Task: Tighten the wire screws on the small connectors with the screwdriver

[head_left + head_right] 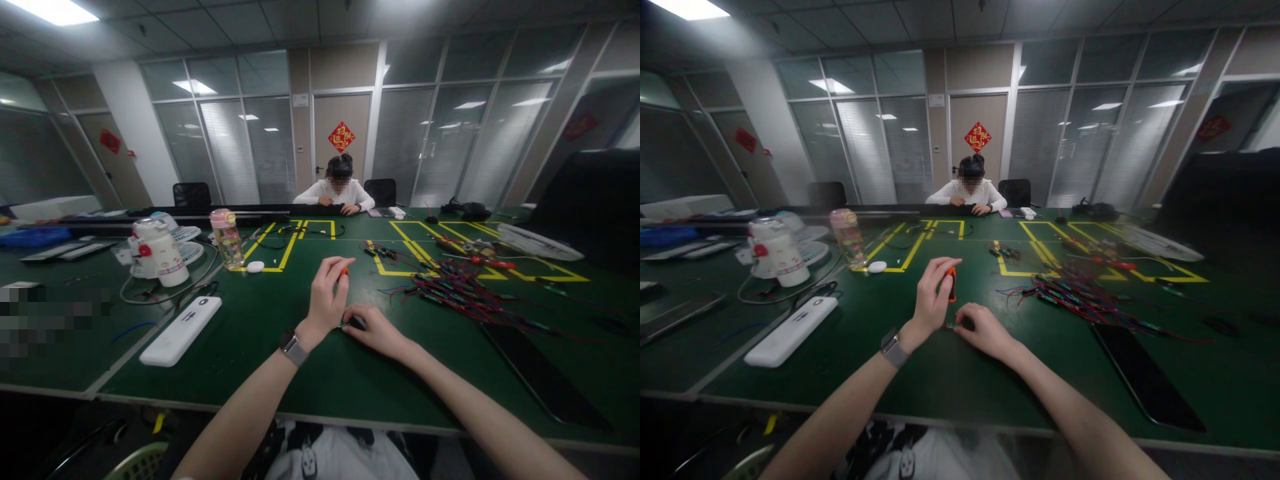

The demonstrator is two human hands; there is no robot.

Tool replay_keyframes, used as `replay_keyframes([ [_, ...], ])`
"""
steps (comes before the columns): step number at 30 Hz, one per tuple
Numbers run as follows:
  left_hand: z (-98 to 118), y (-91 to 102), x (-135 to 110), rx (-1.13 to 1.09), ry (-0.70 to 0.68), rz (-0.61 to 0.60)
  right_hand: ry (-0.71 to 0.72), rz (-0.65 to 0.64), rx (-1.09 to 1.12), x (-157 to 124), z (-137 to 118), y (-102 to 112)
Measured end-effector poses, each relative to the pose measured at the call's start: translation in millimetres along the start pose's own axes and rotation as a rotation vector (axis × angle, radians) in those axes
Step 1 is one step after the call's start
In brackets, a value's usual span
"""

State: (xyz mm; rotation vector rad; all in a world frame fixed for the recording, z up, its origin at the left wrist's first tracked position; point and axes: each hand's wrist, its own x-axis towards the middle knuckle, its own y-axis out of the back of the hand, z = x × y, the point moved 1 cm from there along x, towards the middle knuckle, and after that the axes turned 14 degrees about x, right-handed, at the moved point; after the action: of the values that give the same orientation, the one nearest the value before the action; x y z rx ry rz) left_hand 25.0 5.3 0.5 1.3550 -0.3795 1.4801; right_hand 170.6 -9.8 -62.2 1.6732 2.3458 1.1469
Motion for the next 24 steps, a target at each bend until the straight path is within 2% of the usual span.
replay_keyframes([
  [3,-1.3,-1.2,0.9,-0.032,0.011,0.0,0.01,-0.005,0.009,-0.2,0.2,-0.2],
  [9,-1.7,-4.3,0.4,0.077,0.02,0.077,0.008,0.007,0.005,-0.7,-0.7,0.3],
  [16,-0.5,-3.5,-1.1,-0.026,0.026,-0.037,0.008,-0.005,0.011,0.2,-1.0,0.5],
  [24,-1.7,-4.6,-0.8,0.082,0.029,0.024,0.015,0.002,0.004,-0.7,-0.9,0.1],
])
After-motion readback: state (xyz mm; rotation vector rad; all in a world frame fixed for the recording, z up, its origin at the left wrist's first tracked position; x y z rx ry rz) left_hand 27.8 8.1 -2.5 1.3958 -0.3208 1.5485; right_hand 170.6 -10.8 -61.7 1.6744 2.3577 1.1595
